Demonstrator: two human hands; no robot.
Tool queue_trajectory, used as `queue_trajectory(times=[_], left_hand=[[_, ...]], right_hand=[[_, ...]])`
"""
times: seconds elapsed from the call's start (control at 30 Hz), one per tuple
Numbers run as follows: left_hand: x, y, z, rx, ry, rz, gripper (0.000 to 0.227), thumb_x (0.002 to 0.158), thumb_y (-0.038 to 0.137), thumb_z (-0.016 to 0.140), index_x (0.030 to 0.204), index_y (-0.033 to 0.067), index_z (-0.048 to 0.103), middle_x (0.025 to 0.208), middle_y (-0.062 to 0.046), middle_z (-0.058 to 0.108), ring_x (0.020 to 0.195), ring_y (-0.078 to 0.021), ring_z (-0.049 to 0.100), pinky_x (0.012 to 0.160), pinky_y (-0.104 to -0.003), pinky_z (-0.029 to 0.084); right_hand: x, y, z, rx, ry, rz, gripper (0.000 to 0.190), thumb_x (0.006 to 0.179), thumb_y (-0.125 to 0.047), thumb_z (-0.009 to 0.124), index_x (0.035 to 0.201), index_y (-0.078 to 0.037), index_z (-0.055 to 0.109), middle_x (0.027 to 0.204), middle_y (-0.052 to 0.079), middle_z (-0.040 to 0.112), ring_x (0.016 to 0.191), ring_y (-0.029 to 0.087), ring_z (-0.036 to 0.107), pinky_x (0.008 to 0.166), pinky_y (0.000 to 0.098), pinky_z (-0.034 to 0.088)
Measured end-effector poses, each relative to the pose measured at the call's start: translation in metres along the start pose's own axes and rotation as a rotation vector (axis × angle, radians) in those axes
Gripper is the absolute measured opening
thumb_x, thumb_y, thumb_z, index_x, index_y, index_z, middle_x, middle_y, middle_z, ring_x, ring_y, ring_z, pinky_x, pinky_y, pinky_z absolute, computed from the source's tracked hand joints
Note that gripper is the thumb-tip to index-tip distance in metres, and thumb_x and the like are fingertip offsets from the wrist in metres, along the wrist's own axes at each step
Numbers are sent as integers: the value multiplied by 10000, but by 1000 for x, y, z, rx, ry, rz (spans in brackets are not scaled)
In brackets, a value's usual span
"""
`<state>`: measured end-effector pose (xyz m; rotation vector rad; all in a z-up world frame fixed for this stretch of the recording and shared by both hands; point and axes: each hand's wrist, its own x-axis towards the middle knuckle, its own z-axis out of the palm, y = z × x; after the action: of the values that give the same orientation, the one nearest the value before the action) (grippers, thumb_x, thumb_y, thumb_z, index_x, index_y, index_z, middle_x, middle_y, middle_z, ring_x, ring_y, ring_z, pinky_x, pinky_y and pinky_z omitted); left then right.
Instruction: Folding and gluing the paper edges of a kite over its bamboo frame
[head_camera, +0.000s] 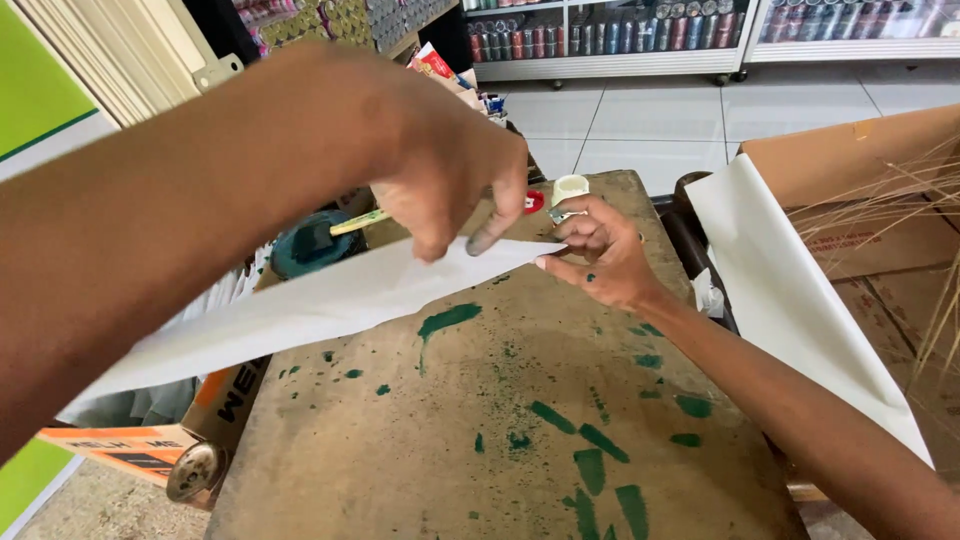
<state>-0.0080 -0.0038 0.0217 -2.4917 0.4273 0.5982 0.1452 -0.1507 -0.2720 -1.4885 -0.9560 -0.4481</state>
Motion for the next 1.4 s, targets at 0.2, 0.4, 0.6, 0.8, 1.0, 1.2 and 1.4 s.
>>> queue_trajectory(times=[0.2, 0.4, 0.6, 0.8, 1.0, 1.2, 1.4], left_hand=[[7, -16, -8, 120, 3, -17, 89, 813, 138, 871, 897, 166, 872, 1007, 0, 808, 1080, -169, 670, 908, -386, 487], [15, -18, -8, 155, -21, -23, 170, 750, 95, 908, 915, 131, 887, 1078, 1, 852, 1155, -156, 700, 948, -355, 522], [0, -2, -10, 336, 18, -139, 324, 913, 20, 660, 1140, 184, 824, 1176, 17, 789, 1082, -265, 711, 864, -420, 577], [31, -20, 12, 405, 244, -74, 382, 859, 9, 708, 1209, 132, 617, 1141, -95, 728, 934, -337, 723, 701, -451, 544], [53, -44, 44, 534, 581, 20, 329, 823, -42, 682, 919, 267, 620, 755, 43, 704, 738, -254, 659, 914, -505, 428], [60, -57, 67, 764, 1016, 71, 426, 725, 5, 804, 670, 401, 658, 602, 134, 605, 702, -194, 600, 966, -474, 377], [72, -58, 75, 713, 1121, 183, 266, 704, 133, 914, 815, 323, 765, 811, 46, 716, 996, -257, 684, 1152, -624, 248]], right_hand=[[-2, -1, -1, -41, 42, 109, 540, 797, -47, 880, 1258, -31, 599, 947, 121, 780, 829, 181, 779, 750, 287, 679], [0, 2, 1, -62, 60, 148, 566, 781, -75, 889, 1272, -37, 610, 955, 118, 778, 845, 194, 784, 780, 287, 675], [-3, 10, 1, -28, 68, 118, 567, 772, -34, 888, 1258, -26, 595, 959, 124, 777, 881, 219, 792, 827, 324, 688], [-4, 9, 1, -31, 68, 142, 534, 774, -37, 884, 1228, -18, 604, 968, 131, 786, 887, 226, 802, 792, 324, 697], [1, 7, -6, -64, -48, 123, 522, 810, -39, 853, 1260, -15, 589, 961, 105, 781, 858, 189, 773, 807, 317, 677], [21, -11, -23, -177, -237, 238, 522, 835, -98, 842, 1301, -85, 607, 941, 54, 779, 803, 109, 636, 660, 270, 472], [24, -31, -20, -245, -346, 343, 374, 820, -129, 847, 1150, -89, 676, 1014, 30, 802, 926, 130, 728, 801, 254, 563]])
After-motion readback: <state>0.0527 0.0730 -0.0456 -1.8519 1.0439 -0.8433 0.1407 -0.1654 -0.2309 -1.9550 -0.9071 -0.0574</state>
